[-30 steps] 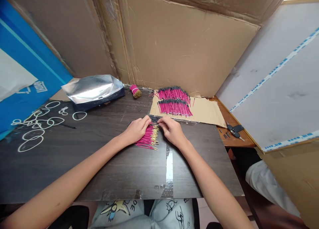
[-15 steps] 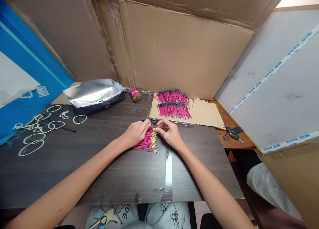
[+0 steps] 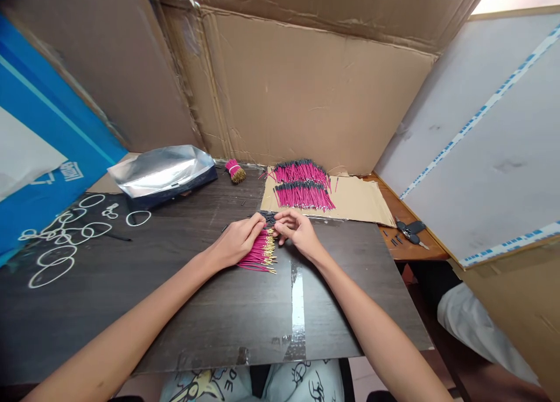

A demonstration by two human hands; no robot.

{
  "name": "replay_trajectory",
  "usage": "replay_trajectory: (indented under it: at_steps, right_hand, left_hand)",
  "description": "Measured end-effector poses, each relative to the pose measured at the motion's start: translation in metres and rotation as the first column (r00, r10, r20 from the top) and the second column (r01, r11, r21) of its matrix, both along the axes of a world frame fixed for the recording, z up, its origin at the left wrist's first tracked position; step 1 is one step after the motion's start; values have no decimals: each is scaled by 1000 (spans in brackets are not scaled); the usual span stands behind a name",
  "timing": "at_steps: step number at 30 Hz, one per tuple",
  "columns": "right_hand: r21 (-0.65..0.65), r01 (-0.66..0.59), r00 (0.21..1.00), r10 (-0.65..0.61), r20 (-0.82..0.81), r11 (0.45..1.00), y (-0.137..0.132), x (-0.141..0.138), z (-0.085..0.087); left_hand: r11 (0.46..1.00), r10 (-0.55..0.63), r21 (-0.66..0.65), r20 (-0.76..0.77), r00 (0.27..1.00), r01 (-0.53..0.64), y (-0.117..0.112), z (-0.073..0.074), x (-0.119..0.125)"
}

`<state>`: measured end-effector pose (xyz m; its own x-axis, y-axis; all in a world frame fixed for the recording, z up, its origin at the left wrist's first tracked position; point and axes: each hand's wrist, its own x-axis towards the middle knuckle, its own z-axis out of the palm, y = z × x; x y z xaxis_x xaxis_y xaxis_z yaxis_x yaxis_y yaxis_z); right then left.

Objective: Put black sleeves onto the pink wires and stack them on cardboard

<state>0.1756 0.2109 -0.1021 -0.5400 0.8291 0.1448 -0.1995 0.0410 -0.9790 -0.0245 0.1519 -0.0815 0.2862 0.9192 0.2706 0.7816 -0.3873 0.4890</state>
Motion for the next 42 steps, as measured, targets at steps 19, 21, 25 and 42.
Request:
replay_trajectory:
  at_steps: [19, 21, 25, 42]
  right_hand:
    - [-142, -144, 983, 125, -131, 979, -23, -29, -7]
    - [-119, -155, 984, 143, -105, 981, -29, -35, -7]
    - [-76, -135, 988, 127, -92, 988, -33, -36, -1]
    - [-4, -165, 986, 165, -2, 986, -38, -19, 14]
  left_hand:
    - [992, 116, -114, 689, 715, -50, -5, 11, 4]
    - [977, 179, -215, 798, 576, -5, -6, 8, 8]
    - [936, 281, -329, 911, 301, 122, -10, 8, 16]
    - [930, 346, -367, 879, 329, 3, -7, 5, 15]
